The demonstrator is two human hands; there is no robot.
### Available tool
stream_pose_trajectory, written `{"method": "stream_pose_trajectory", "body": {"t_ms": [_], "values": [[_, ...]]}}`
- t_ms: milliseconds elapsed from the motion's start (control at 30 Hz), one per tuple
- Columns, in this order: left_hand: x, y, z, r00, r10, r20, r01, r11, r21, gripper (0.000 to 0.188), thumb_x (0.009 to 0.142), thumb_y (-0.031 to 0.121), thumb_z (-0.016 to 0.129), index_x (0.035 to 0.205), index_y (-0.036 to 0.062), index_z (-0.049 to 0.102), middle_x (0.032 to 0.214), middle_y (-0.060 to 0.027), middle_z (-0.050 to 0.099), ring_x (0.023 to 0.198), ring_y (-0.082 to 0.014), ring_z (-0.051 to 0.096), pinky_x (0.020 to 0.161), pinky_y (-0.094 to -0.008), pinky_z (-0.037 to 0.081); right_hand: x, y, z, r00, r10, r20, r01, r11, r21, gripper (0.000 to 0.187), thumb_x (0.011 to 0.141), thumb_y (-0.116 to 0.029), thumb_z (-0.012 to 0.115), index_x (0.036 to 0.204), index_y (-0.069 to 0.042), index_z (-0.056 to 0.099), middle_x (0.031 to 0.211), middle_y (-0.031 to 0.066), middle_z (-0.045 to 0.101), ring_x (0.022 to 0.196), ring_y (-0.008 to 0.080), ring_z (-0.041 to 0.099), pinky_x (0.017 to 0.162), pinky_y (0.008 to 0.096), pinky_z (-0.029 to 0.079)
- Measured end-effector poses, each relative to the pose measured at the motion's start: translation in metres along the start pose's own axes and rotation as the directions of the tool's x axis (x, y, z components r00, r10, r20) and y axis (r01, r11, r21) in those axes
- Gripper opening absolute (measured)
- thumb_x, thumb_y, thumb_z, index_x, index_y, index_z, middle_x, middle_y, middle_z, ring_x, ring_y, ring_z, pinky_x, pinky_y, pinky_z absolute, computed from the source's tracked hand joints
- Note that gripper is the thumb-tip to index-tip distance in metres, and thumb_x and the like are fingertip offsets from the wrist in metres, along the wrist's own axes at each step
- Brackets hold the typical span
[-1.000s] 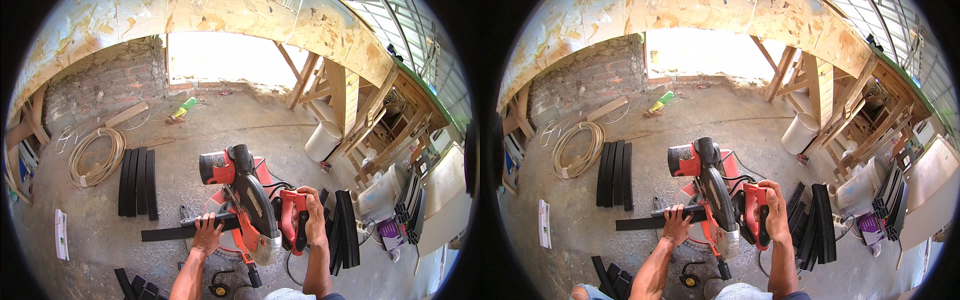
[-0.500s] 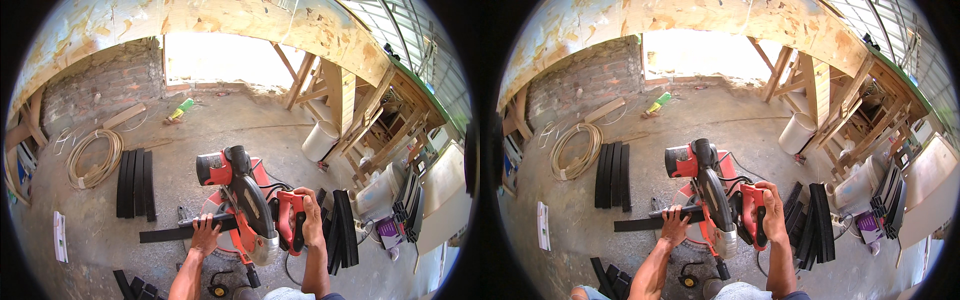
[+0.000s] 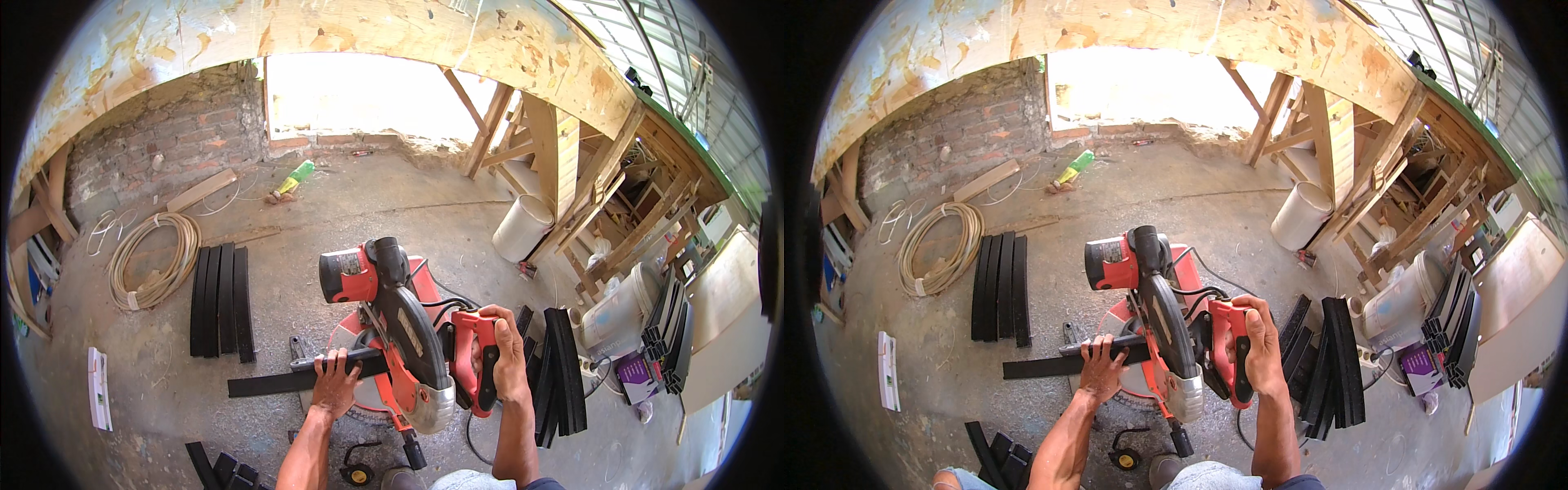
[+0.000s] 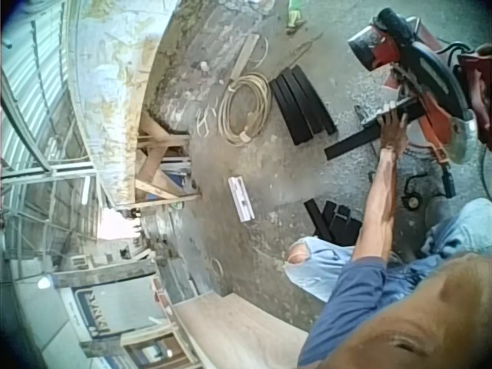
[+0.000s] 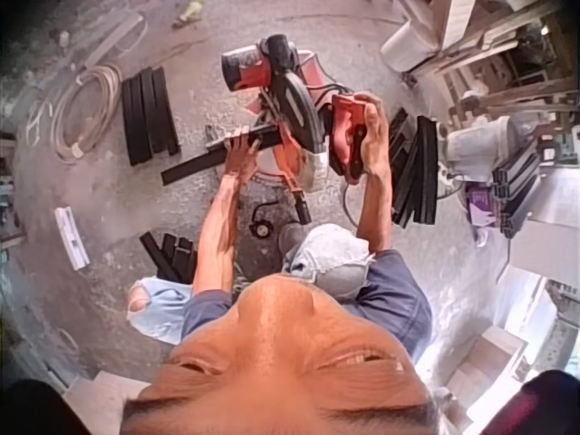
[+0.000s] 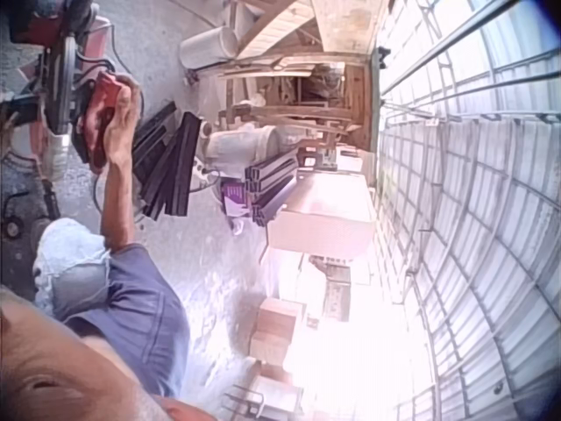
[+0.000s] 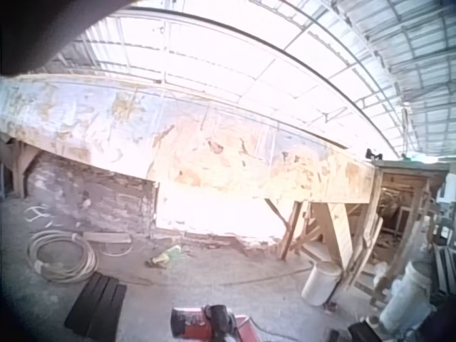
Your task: The person measures sections of black square tubing using a tape measure and marks them with a pen, then cuts the tubing using a miter saw.
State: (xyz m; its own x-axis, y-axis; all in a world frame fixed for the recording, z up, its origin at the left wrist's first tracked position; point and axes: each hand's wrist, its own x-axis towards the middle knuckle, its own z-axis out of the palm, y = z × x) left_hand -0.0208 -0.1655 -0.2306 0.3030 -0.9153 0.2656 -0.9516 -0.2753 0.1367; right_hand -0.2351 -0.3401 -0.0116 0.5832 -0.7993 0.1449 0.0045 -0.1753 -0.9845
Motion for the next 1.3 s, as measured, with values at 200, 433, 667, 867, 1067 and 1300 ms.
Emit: {"method": "stream_pose_trajectory", "body": {"t_ms": [200, 433, 667, 867, 1067, 1300], "values": [[0.0, 0.0004, 0.0, 1.0, 0.003, -0.02, -0.003, 1.0, 0.005, 0.045, 0.086, 0.035, 0.073, 0.128, 0.019, 0.067, 0.138, -0.0148, 0.044, 0.135, -0.0337, 0.037, 0.109, -0.0558, 0.023, -0.0006, 0.0003, -0.0003, 1.0, -0.002, 0.003, 0.002, 1.0, 0.005, 0.051, 0.107, -0.054, 0.037, 0.125, -0.008, 0.053, 0.072, 0.0005, 0.056, 0.057, 0.0067, 0.052, 0.053, 0.0225, 0.043], [0.0021, 0.0012, 0.0001, 1.0, 0.009, -0.023, -0.01, 1.0, -0.009, 0.045, 0.086, 0.034, 0.073, 0.128, 0.0189, 0.068, 0.138, -0.0152, 0.044, 0.135, -0.0339, 0.037, 0.109, -0.0555, 0.023, -0.0004, -0.0006, -0.0024, 1.0, 0.008, -0.001, -0.008, 1.0, -0.009, 0.052, 0.107, -0.055, 0.036, 0.126, -0.009, 0.052, 0.072, 0.0008, 0.056, 0.057, 0.0067, 0.051, 0.054, 0.0226, 0.043], [0.0007, 0.0006, 0.0001, 1.0, 0.001, -0.019, -0.001, 1.0, -0.026, 0.045, 0.087, 0.033, 0.072, 0.129, 0.0188, 0.067, 0.139, -0.0155, 0.044, 0.136, -0.0343, 0.036, 0.11, -0.0564, 0.022, -0.0009, 0.0, -0.0007, 1.0, 0.005, 0.0, -0.005, 1.0, -0.006, 0.053, 0.107, -0.055, 0.037, 0.126, -0.009, 0.053, 0.072, 0.0007, 0.056, 0.058, 0.0066, 0.051, 0.054, 0.0226, 0.043], [0.0005, 0.0007, 0.0017, 1.0, -0.007, -0.007, 0.006, 1.0, -0.027, 0.044, 0.087, 0.032, 0.071, 0.129, 0.0196, 0.067, 0.14, -0.0153, 0.043, 0.137, -0.0342, 0.035, 0.11, -0.0572, 0.022, -0.0019, -0.0007, -0.0005, 1.0, 0.009, -0.008, -0.009, 1.0, -0.01, 0.053, 0.107, -0.056, 0.037, 0.126, -0.009, 0.053, 0.072, 0.0005, 0.056, 0.057, 0.0065, 0.051, 0.054, 0.0225, 0.043], [0.0017, 0.0018, 0.0025, 1.0, -0.012, 0.003, 0.012, 0.999, -0.04, 0.044, 0.087, 0.032, 0.071, 0.129, 0.0195, 0.067, 0.14, -0.0151, 0.043, 0.137, -0.0343, 0.034, 0.111, -0.0575, 0.021, -0.0015, -0.0008, -0.0017, 1.0, 0.008, -0.01, -0.008, 1.0, -0.001, 0.052, 0.107, -0.055, 0.037, 0.126, -0.009, 0.053, 0.073, 0.0003, 0.056, 0.057, 0.0063, 0.051, 0.054, 0.0223, 0.043], [0.0004, -0.0001, -0.002, 1.0, -0.012, 0.007, 0.012, 1.0, -0.022, 0.044, 0.087, 0.034, 0.071, 0.129, 0.0192, 0.067, 0.14, -0.0148, 0.042, 0.137, -0.034, 0.034, 0.11, -0.0571, 0.021, -0.0015, -0.0012, 0.0011, 1.0, 0.011, -0.004, -0.011, 1.0, 0.011, 0.051, 0.107, -0.054, 0.037, 0.125, -0.009, 0.053, 0.073, 0.0003, 0.056, 0.058, 0.0064, 0.051, 0.054, 0.0225, 0.043]]}}
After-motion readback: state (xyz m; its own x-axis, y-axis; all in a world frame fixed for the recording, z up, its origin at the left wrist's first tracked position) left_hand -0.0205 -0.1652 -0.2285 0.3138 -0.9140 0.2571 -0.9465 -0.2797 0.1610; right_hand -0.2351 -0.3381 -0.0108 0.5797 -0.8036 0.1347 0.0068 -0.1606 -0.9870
